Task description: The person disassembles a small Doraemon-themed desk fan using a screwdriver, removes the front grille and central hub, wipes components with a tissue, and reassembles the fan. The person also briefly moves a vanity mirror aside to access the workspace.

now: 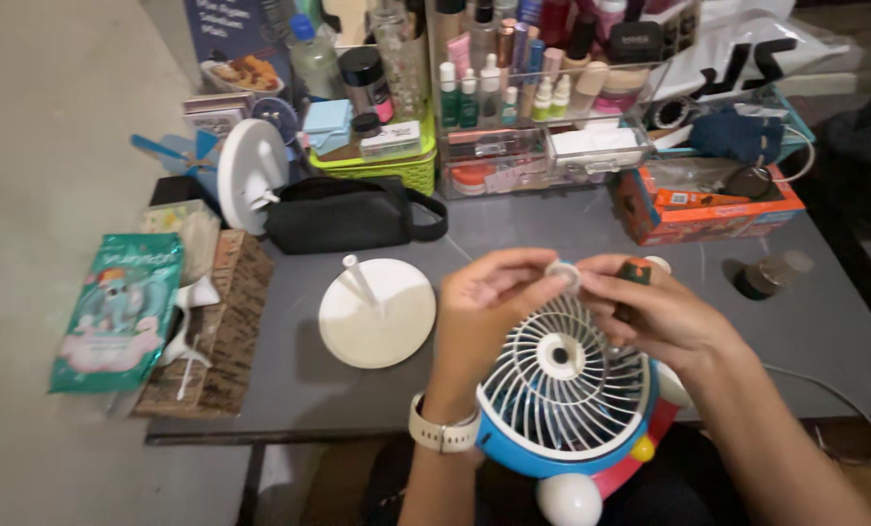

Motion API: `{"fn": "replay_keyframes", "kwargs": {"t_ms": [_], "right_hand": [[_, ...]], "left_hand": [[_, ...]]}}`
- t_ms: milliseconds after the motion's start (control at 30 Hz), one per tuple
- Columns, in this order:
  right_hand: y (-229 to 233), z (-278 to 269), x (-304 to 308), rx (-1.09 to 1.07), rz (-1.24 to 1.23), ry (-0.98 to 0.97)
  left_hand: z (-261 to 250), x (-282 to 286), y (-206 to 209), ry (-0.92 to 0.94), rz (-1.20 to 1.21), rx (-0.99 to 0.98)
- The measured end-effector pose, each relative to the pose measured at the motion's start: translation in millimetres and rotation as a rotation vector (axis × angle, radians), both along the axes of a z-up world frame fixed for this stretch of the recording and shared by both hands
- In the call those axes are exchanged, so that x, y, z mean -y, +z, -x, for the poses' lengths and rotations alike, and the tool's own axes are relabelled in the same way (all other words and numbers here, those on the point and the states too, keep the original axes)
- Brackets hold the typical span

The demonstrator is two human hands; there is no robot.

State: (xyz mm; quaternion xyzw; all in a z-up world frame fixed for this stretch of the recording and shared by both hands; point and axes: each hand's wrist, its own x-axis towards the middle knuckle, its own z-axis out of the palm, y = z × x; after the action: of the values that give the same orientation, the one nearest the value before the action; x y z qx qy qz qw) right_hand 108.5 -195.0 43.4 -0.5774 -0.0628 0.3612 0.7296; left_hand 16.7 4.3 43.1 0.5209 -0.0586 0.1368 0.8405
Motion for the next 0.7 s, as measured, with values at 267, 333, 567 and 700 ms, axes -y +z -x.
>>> {"fn": "replay_keyframes", "kwargs": {"t_ms": [267,333,567,700], "right_hand": [[71.5,-0.7,-72.8,0.86,0.529,0.205],[61.3,-16.5,-107.6,1.054,0.59,0.393],[-94.7,-88.7,-271.6,1.064,0.898,0.887],[-176.5,-115.6,-314.3,0.943,1.093,1.01]], "left_hand": [[55.1,-107.9,-78.9,0.588,0.029,-0.087],[70.1,-129.8,-94.9,0.688,0.184,-0.05],[81.8,-150.9,-105.1,0.798,0.32,0.059],[83.5,-149.3,-95.4,0.815,0.205,-0.1]]}}
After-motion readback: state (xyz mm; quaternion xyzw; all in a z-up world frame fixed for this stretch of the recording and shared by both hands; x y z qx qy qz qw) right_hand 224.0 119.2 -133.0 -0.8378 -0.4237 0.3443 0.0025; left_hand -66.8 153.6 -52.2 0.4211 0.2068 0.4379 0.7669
